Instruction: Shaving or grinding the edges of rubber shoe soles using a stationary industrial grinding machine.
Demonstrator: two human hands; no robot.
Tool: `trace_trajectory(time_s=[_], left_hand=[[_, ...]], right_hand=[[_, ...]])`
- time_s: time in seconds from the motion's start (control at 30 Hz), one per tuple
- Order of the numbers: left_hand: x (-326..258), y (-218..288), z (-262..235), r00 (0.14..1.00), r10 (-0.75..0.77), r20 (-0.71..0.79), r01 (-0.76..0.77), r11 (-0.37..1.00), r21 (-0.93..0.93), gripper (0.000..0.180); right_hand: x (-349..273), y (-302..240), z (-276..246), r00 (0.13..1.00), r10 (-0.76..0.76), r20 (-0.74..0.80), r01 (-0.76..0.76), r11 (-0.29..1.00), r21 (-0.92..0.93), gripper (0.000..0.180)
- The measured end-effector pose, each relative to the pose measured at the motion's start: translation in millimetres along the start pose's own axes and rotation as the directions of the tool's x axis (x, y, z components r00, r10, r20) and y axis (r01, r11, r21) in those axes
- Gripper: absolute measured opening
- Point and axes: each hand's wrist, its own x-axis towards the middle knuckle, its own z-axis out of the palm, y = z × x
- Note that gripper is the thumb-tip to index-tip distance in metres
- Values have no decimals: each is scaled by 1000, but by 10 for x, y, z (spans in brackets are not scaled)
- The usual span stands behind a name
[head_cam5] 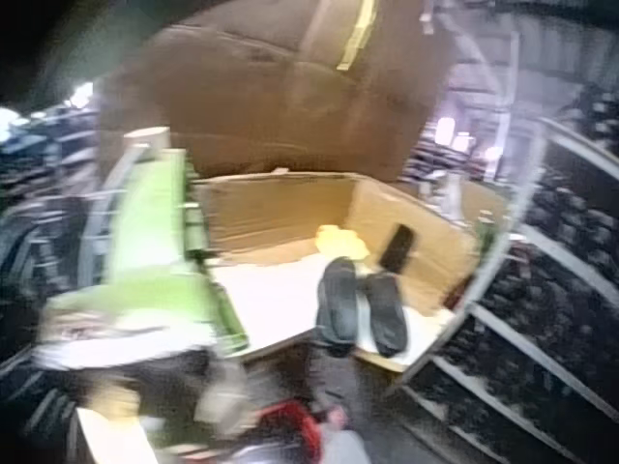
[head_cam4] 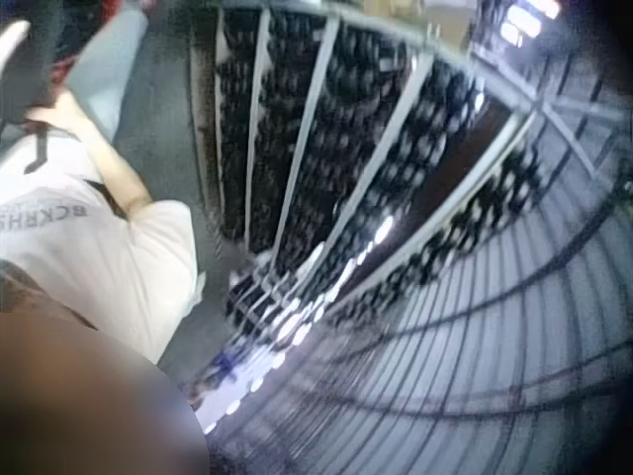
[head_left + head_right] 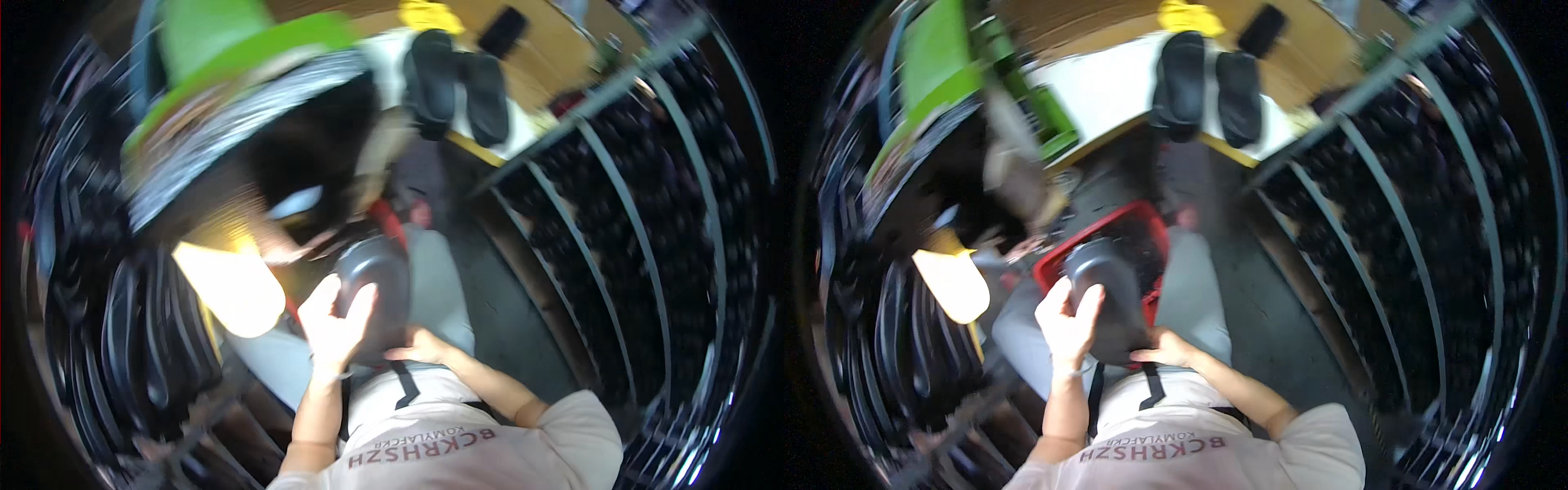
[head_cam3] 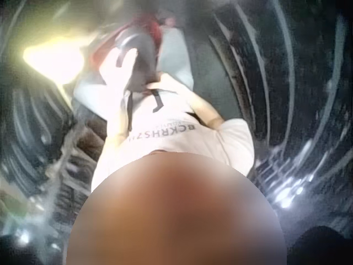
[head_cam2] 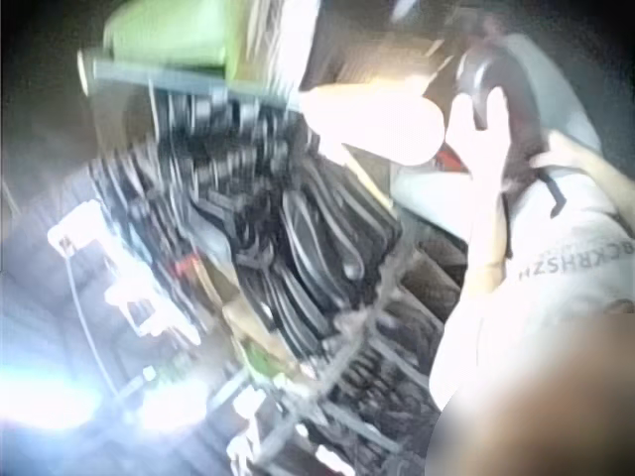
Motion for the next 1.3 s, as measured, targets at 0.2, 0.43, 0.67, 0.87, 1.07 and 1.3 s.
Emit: trace_trajectory(time_s=[0.2, 0.43, 0.67, 0.87, 1.07, 1.3], left_hand=[[146, 52, -97, 985, 95, -145, -86, 994, 67, 11], [-14, -138, -157, 993, 42, -110, -27, 991, 129, 16], [19, -78, -82, 994, -30, -102, 18, 992, -121, 31], [106, -105, 27, 987, 33, -156, -42, 998, -54, 29], [121, -13, 41, 996, 37, -82, -32, 997, 65, 26], [170, -37, 0, 979, 114, -171, -92, 987, 134, 25]], right_hand=[[110, -10, 146, 998, -61, 0, 60, 983, 172, 34], [-236, -29, -122, 997, -10, -71, 17, 996, 90, 35], [-284, -452, -858, 823, -307, -478, 440, 876, 195, 42], [105, -1440, -1076, 636, -436, -636, 650, 747, 138, 36], [431, -1888, -1255, 662, -480, -575, 671, 721, 171, 33], [466, -1513, -1247, 712, -483, -510, 647, 734, 208, 40]])
